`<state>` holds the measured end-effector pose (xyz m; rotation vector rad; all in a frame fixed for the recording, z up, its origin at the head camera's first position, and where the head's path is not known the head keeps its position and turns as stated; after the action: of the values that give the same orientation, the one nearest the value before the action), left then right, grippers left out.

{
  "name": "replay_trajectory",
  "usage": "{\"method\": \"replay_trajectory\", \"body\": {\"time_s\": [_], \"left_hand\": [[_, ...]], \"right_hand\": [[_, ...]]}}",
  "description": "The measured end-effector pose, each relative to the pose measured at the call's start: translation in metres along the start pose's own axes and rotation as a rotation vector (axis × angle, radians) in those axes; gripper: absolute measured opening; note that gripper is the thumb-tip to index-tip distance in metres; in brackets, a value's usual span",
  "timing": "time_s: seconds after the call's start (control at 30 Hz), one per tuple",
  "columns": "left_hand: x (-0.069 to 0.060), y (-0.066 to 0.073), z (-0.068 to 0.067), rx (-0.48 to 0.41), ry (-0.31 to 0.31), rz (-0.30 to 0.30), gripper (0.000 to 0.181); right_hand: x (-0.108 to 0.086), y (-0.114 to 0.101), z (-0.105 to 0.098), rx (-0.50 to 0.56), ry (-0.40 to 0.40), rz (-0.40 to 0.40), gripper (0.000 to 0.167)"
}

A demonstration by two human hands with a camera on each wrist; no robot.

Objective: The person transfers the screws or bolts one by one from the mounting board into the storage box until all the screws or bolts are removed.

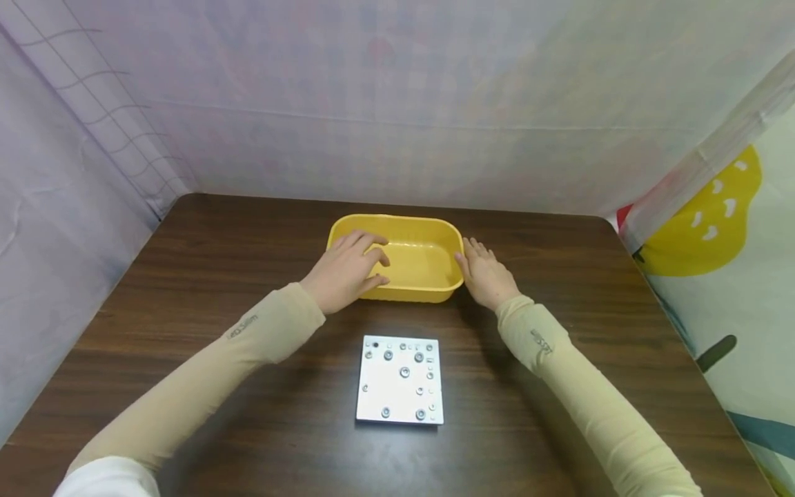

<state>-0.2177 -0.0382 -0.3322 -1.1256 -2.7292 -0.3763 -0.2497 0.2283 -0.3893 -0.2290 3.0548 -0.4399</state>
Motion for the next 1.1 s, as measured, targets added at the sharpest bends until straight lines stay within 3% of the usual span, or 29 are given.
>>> {"method": "replay_trajectory", "body": {"time_s": [0.33,0.57,0.77,1.1], "left_hand": [[-0.016,0.033,-0.001,0.010,-0.004,0.139,0.026],[-0.028,0.052,0.015,0.018,-0.111,0.176,0.028],[-0.032,0.058,0.028,0.043,-0.134,0.214,0.026],[-0.032,0.058,0.042,0.074,-0.157,0.218,0.023]], "right_hand": [[-0.002,0.001,0.000,-0.003,0.006,-0.009,0.059],[-0.001,0.001,0.000,-0.005,-0.002,-0.007,0.058],[-0.001,0.002,0.001,-0.007,0.000,-0.010,0.059],[-0.001,0.002,0.002,0.002,-0.001,-0.004,0.058]]}}
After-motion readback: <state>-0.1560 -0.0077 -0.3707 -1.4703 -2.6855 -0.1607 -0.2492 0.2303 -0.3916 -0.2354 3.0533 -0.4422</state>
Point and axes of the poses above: each hand's wrist, its own x-axis towards the middle knuckle, its own z-axis out of the palm, y = z × x, the point moved 2 cm from there along x, towards the middle knuckle, and after that the axes turned 2 degrees about -x, right-handed, at the moved point
